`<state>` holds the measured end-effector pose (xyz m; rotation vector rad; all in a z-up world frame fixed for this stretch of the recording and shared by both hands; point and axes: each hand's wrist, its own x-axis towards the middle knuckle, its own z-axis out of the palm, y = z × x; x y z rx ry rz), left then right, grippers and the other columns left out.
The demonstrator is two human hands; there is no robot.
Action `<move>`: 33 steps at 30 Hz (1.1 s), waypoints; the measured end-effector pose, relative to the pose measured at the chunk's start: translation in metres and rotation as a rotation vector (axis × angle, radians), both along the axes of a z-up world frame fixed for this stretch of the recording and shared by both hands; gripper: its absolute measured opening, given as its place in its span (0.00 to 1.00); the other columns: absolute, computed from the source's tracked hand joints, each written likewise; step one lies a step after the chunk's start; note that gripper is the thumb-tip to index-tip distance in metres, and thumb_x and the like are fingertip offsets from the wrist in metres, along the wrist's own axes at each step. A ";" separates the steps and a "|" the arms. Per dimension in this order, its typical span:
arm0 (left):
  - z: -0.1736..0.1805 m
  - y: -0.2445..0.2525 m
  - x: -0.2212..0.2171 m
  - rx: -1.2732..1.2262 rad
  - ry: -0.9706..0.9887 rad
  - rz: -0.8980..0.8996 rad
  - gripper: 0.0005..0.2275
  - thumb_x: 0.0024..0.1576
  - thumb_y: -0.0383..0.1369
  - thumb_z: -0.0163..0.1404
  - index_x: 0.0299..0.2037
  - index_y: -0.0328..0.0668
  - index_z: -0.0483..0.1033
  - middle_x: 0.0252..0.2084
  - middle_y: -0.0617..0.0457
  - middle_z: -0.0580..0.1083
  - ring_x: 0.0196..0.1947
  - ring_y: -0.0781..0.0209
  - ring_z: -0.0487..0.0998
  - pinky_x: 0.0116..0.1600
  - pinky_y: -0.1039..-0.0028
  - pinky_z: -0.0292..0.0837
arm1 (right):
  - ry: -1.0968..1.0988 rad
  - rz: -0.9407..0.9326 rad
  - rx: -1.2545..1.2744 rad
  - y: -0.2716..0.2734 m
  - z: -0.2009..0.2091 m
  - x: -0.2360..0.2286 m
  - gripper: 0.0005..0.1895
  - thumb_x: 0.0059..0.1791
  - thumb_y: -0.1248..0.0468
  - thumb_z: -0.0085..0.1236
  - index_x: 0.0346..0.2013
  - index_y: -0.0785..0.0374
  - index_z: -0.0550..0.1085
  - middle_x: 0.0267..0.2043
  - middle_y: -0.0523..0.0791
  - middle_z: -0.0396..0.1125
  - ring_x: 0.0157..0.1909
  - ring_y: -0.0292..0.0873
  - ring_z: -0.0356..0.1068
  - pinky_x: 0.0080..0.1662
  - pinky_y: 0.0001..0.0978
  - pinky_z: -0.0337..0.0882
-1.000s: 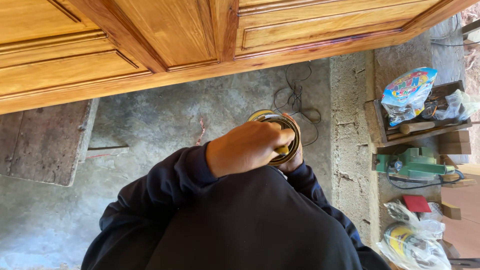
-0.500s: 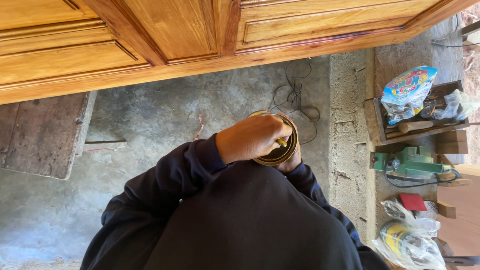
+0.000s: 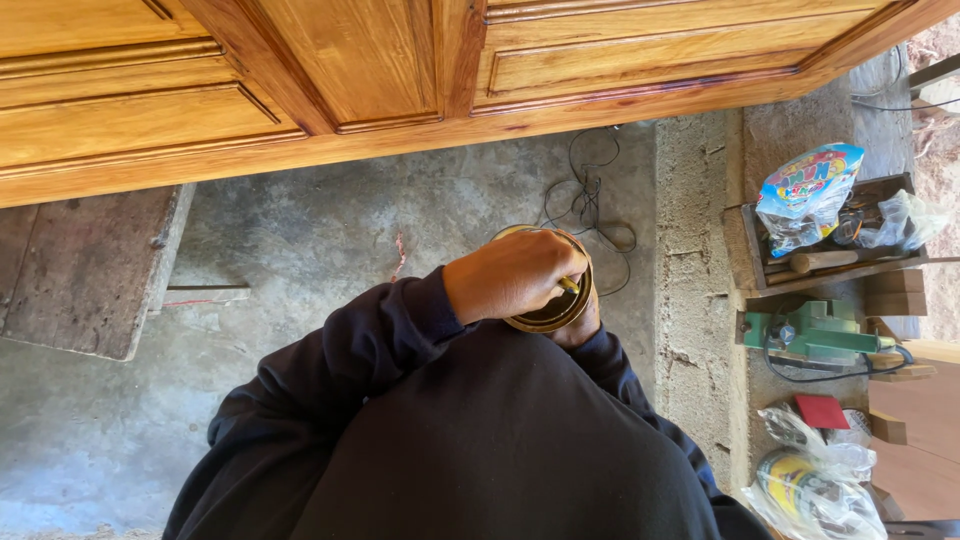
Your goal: The person is staining a large wooden door using a brush and a can of wood stain.
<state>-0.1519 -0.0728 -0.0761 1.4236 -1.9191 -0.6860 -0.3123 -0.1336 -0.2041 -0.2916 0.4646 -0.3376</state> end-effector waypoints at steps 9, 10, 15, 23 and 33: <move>0.020 0.011 0.006 -0.034 0.013 0.015 0.07 0.47 0.26 0.57 0.34 0.35 0.77 0.34 0.40 0.78 0.38 0.39 0.80 0.41 0.54 0.73 | -0.104 -0.010 0.010 0.000 -0.004 0.002 0.28 0.58 0.45 0.46 0.66 0.59 0.65 0.65 0.51 0.65 0.62 0.51 0.69 0.60 0.48 0.73; 0.023 0.013 0.007 -0.041 0.008 0.015 0.07 0.47 0.26 0.57 0.34 0.35 0.77 0.34 0.40 0.78 0.38 0.39 0.80 0.41 0.54 0.73 | -0.110 -0.009 0.004 0.000 -0.005 0.003 0.28 0.58 0.45 0.46 0.66 0.59 0.65 0.65 0.51 0.65 0.62 0.51 0.69 0.60 0.48 0.73; 0.034 0.022 0.007 -0.047 0.011 0.010 0.07 0.46 0.27 0.57 0.31 0.34 0.74 0.33 0.40 0.76 0.38 0.39 0.78 0.41 0.54 0.71 | -0.062 0.024 -0.060 -0.003 -0.006 0.004 0.26 0.58 0.48 0.44 0.62 0.64 0.68 0.61 0.53 0.68 0.61 0.50 0.70 0.60 0.48 0.73; 0.034 0.046 0.001 -0.091 0.051 0.061 0.07 0.49 0.26 0.56 0.36 0.35 0.73 0.33 0.41 0.74 0.36 0.38 0.77 0.38 0.54 0.70 | -0.087 -0.051 -0.033 -0.006 -0.011 0.010 0.28 0.57 0.43 0.42 0.61 0.60 0.69 0.59 0.53 0.69 0.59 0.51 0.70 0.61 0.49 0.70; 0.039 0.045 -0.001 0.026 0.037 0.178 0.07 0.57 0.34 0.57 0.35 0.39 0.74 0.33 0.44 0.74 0.31 0.41 0.78 0.35 0.57 0.73 | 0.320 -0.313 -1.975 -0.012 0.028 0.007 0.42 0.32 0.58 0.78 0.58 0.62 0.71 0.59 0.52 0.69 0.65 0.51 0.66 0.66 0.46 0.65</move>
